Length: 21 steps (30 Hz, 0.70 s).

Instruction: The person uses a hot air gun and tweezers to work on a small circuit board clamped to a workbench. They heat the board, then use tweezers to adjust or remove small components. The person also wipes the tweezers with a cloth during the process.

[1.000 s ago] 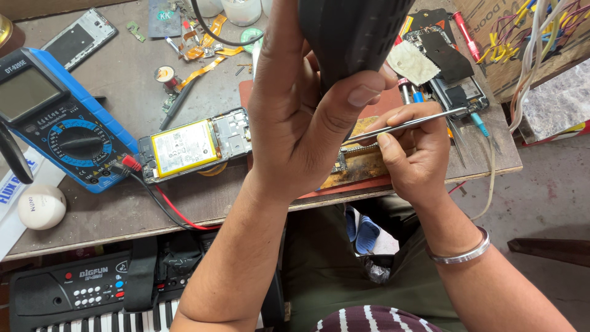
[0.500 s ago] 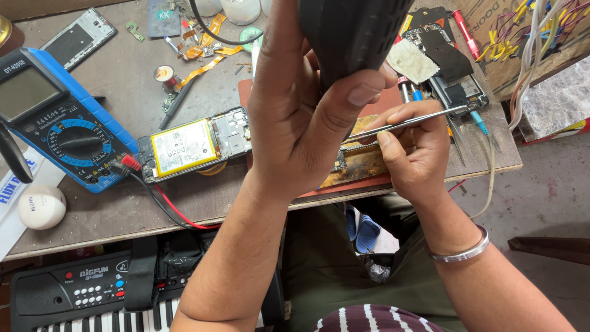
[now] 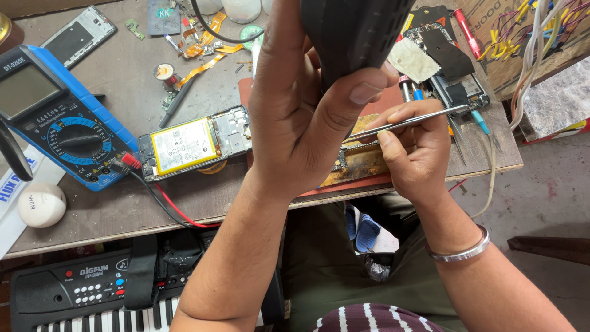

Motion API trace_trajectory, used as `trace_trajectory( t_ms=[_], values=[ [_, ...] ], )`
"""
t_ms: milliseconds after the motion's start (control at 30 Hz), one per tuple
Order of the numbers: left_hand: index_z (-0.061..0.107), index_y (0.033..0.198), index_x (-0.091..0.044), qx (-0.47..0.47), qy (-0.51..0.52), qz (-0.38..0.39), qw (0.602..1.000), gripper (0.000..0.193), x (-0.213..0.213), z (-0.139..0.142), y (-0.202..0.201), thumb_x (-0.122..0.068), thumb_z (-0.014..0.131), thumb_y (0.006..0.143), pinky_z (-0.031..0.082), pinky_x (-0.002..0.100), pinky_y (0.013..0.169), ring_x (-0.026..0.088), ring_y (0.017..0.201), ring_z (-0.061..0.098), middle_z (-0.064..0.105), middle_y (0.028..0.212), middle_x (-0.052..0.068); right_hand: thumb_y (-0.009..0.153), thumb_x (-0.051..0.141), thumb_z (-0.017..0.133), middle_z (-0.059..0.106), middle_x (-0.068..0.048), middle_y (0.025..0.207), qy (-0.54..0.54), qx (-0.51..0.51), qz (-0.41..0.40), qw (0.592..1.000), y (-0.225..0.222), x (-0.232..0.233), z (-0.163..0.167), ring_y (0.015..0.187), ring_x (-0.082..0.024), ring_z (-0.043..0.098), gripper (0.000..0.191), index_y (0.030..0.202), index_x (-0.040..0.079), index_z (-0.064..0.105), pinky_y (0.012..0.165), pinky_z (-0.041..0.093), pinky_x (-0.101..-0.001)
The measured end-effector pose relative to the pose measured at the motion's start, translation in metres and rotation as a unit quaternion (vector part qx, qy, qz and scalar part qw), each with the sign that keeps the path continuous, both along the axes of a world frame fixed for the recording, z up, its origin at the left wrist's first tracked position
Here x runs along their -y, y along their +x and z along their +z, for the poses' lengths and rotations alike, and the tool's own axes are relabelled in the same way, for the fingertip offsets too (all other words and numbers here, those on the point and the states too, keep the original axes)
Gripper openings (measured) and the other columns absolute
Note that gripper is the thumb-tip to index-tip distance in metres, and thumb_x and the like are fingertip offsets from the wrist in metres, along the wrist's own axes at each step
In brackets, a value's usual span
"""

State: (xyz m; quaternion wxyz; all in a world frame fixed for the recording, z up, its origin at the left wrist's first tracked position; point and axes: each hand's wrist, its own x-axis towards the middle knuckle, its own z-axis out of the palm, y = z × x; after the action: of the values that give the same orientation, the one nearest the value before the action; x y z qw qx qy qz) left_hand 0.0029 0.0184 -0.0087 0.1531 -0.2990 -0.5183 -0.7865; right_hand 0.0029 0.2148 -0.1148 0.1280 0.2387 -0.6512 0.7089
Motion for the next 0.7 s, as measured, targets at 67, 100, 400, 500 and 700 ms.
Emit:
trace_trajectory(
  t_ms=[67, 100, 400, 500, 700],
  values=[
    [0.013, 0.164, 0.001, -0.006, 0.000, -0.001, 1.000, 0.082, 0.000, 0.001, 0.001, -0.009, 0.070, 0.107, 0.058, 0.028, 0.093, 0.014, 0.101, 0.067, 0.061, 0.131, 0.010, 0.106, -0.004, 0.059, 0.064, -0.014, 0.111, -0.003, 0.002, 0.000, 1.000, 0.000, 0.000, 0.000, 0.102, -0.014, 0.066, 0.026, 0.124, 0.006, 0.043, 0.098, 0.059, -0.0299],
    [0.013, 0.164, 0.001, -0.005, 0.001, -0.002, 1.000, 0.082, -0.001, 0.001, 0.003, -0.009, 0.070, 0.107, 0.058, 0.028, 0.092, 0.014, 0.101, 0.067, 0.061, 0.131, 0.010, 0.106, -0.004, 0.059, 0.064, -0.014, 0.111, -0.004, 0.003, 0.001, 1.000, 0.001, 0.001, -0.001, 0.102, -0.014, 0.066, 0.027, 0.125, 0.006, 0.043, 0.098, 0.059, -0.0299],
    [0.013, 0.166, 0.000, -0.016, 0.002, -0.006, 1.000, 0.080, -0.005, 0.002, 0.016, -0.009, 0.068, 0.109, 0.056, 0.027, 0.086, 0.015, 0.096, 0.066, 0.064, 0.126, 0.009, 0.105, -0.003, 0.059, 0.064, -0.014, 0.111, -0.005, 0.006, -0.001, 1.000, 0.014, -0.004, 0.004, 0.103, -0.014, 0.066, 0.027, 0.124, 0.006, 0.043, 0.098, 0.059, -0.0299],
    [0.013, 0.166, 0.000, -0.022, 0.004, -0.006, 1.000, 0.079, -0.007, 0.001, 0.018, -0.010, 0.068, 0.110, 0.056, 0.027, 0.086, 0.014, 0.095, 0.066, 0.064, 0.123, 0.009, 0.105, -0.004, 0.059, 0.064, -0.014, 0.110, -0.002, 0.007, 0.001, 1.000, 0.015, -0.005, 0.006, 0.103, -0.014, 0.066, 0.027, 0.125, 0.006, 0.043, 0.099, 0.059, -0.0302],
    [0.011, 0.166, -0.003, -0.025, 0.016, -0.005, 1.000, 0.079, -0.008, 0.001, 0.020, -0.010, 0.068, 0.111, 0.057, 0.028, 0.092, 0.015, 0.101, 0.066, 0.061, 0.130, 0.009, 0.104, -0.005, 0.057, 0.065, -0.014, 0.109, -0.006, 0.005, 0.022, 1.000, 0.018, -0.005, 0.010, 0.102, -0.017, 0.068, 0.027, 0.124, 0.007, 0.042, 0.098, 0.060, -0.0327]
  ],
)
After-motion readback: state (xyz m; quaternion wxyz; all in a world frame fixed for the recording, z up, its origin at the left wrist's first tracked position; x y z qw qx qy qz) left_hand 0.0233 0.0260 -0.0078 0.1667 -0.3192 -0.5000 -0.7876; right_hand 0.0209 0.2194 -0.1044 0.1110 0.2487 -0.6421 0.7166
